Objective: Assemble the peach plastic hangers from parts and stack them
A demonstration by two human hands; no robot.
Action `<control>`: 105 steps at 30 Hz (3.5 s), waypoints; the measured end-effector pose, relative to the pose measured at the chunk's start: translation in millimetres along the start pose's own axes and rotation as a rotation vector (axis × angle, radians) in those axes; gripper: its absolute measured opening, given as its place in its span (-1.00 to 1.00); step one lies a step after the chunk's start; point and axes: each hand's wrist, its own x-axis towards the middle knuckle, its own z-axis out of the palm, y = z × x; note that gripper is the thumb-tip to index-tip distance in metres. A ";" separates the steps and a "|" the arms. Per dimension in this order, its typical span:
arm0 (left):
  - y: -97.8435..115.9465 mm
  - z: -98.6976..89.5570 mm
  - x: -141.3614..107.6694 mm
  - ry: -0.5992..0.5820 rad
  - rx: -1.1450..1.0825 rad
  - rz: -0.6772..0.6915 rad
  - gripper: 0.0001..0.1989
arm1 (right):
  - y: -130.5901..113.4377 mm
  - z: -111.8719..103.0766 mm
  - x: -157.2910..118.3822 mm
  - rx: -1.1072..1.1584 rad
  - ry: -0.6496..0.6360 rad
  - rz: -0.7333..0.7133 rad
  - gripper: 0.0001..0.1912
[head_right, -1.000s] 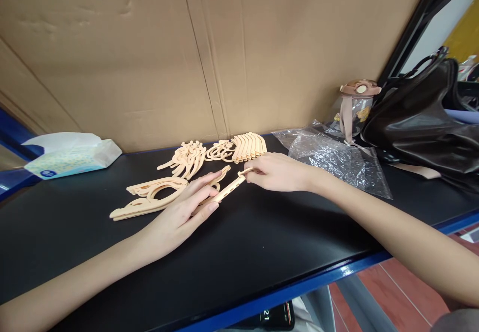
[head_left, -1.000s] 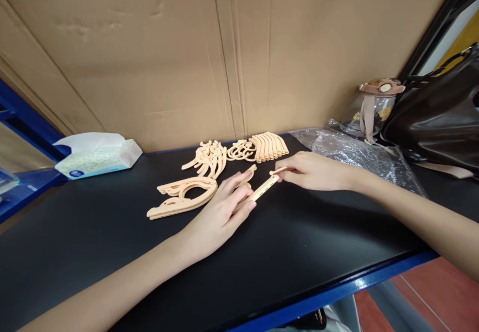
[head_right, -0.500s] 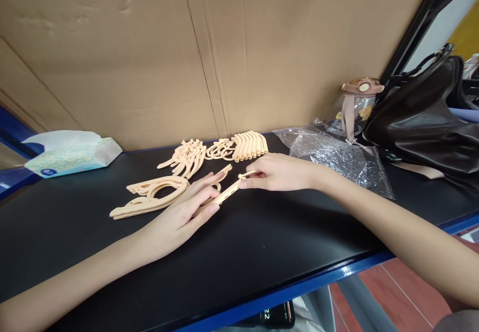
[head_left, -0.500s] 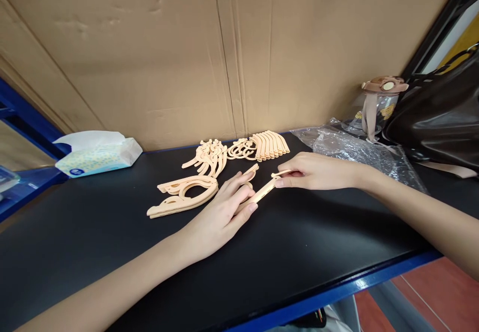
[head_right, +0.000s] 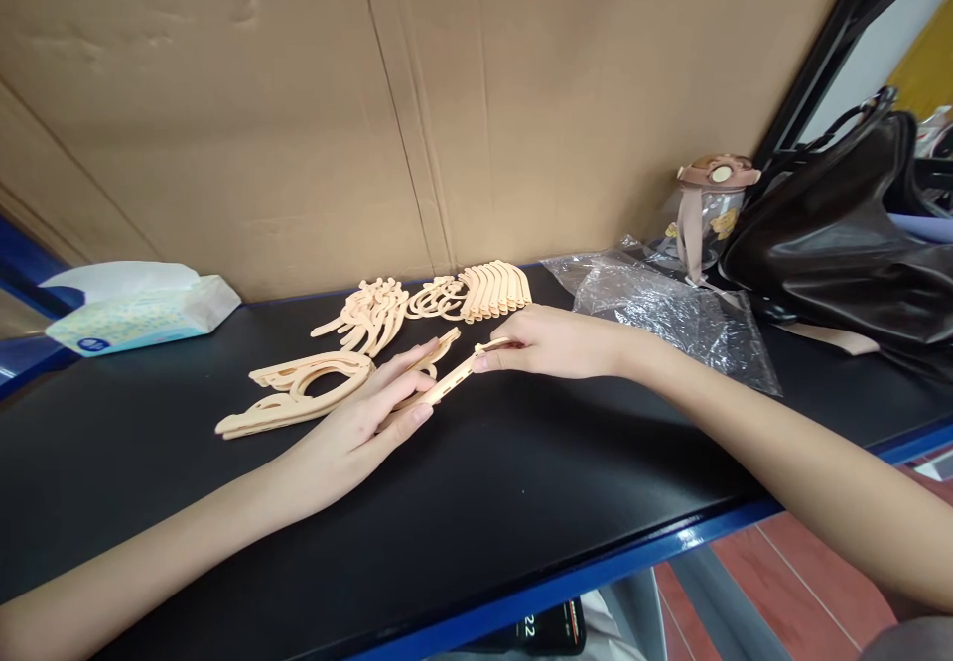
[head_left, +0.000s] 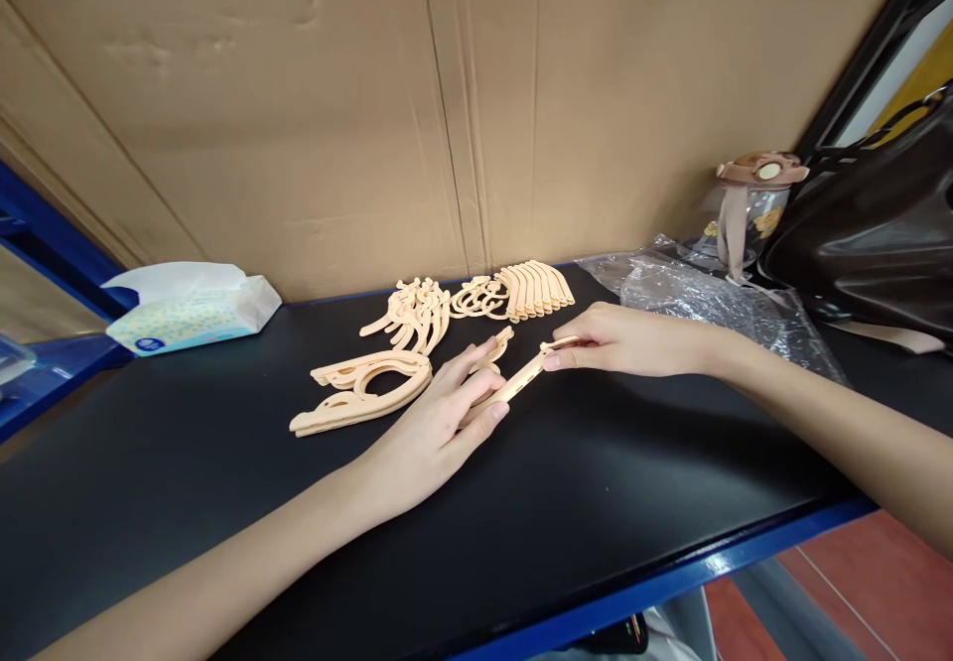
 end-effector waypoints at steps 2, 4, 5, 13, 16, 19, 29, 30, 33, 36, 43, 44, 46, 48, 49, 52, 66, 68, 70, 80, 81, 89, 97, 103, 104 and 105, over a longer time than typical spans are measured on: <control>1.8 -1.3 0.4 -0.006 -0.007 -0.009 -0.76 | 0.7 0.4 0.3 0.008 0.004 0.000 -0.48; 2.9 -2.0 0.5 -0.008 -0.007 -0.013 -0.77 | 1.2 0.5 0.3 0.005 0.005 -0.001 -0.48; 3.0 -2.0 0.4 -0.007 -0.005 -0.010 -0.77 | 1.3 0.4 0.2 0.001 0.002 -0.003 -0.48; -4.5 -0.5 -0.5 0.004 0.029 0.019 -0.79 | 0.4 4.7 -0.2 -0.202 0.021 0.008 -0.45; -6.8 -0.9 -0.6 0.015 0.015 0.016 -0.78 | 0.9 10.6 2.0 -0.334 0.080 0.011 -0.44; -6.6 -1.7 -0.7 0.014 -0.005 0.010 -0.78 | 1.2 14.1 3.8 -0.421 0.128 0.032 -0.44; -5.5 -0.2 -1.0 0.015 0.000 -0.005 -0.80 | 5.5 11.4 5.3 -0.356 0.117 0.014 -0.45; -5.4 0.0 -1.1 0.013 0.005 -0.006 -0.80 | 6.7 11.5 5.4 -0.349 0.117 0.007 -0.46; -5.3 0.2 -1.6 0.012 0.022 -0.003 -0.80 | 9.9 11.9 5.9 -0.305 0.102 -0.014 -0.47; -5.4 -0.2 -1.7 0.006 0.043 -0.007 -0.80 | 11.7 12.5 6.5 -0.269 0.091 -0.032 -0.47; -5.2 -0.1 -1.2 -0.022 0.082 -0.030 -0.80 | 11.6 13.8 7.5 -0.272 0.098 -0.036 -0.46; -5.2 0.1 -1.2 -0.023 0.087 -0.031 -0.80 | 11.5 13.8 7.4 -0.283 0.101 -0.034 -0.46; -5.3 0.5 -1.0 -0.029 0.099 -0.032 -0.80 | 11.6 13.9 7.2 -0.305 0.103 -0.025 -0.46; -5.6 0.9 -0.7 -0.032 0.111 -0.030 -0.79 | 11.7 14.0 6.8 -0.321 0.101 -0.016 -0.46; -5.8 1.1 -0.6 -0.030 0.115 -0.028 -0.79 | 11.7 14.0 6.6 -0.328 0.101 -0.012 -0.46; -6.6 1.9 -0.5 -0.021 0.121 -0.018 -0.78 | 11.2 14.0 6.2 -0.355 0.104 -0.006 -0.46; -8.2 5.5 -0.9 -0.010 0.162 0.019 -0.82 | 16.0 15.5 7.8 -0.117 -0.024 -0.006 -0.46; -8.5 5.9 -0.8 -0.001 0.159 0.027 -0.83 | 18.0 16.2 9.0 -0.010 -0.056 -0.019 -0.48; -8.8 5.4 -1.0 0.004 0.152 0.029 -0.83 | 19.5 17.1 10.1 0.065 -0.070 -0.034 -0.48; -7.7 1.1 -2.0 -0.011 0.085 0.026 -0.79 | 18.4 19.9 11.8 -0.069 0.120 -0.130 -0.51; -7.3 0.8 -1.9 -0.015 0.080 0.026 -0.79 | 17.5 19.9 11.5 -0.086 0.133 -0.135 -0.51; -4.1 -1.3 -2.1 -0.028 0.063 0.025 -0.79 | 15.0 18.7 9.3 -0.079 0.117 -0.129 -0.51; -4.6 -1.1 -1.7 -0.019 0.071 0.031 -0.80 | 14.1 17.9 9.7 -0.029 0.092 -0.125 -0.50; -6.5 1.1 -3.3 -0.016 0.068 0.028 -0.81 | 14.1 18.5 9.5 -0.041 0.093 -0.135 -0.49; -6.6 1.4 -3.5 -0.013 0.067 0.026 -0.81 | 14.1 18.6 9.2 -0.065 0.097 -0.131 -0.49; -6.5 1.6 -3.6 -0.012 0.066 0.025 -0.81 | 14.1 18.8 8.8 -0.094 0.102 -0.124 -0.49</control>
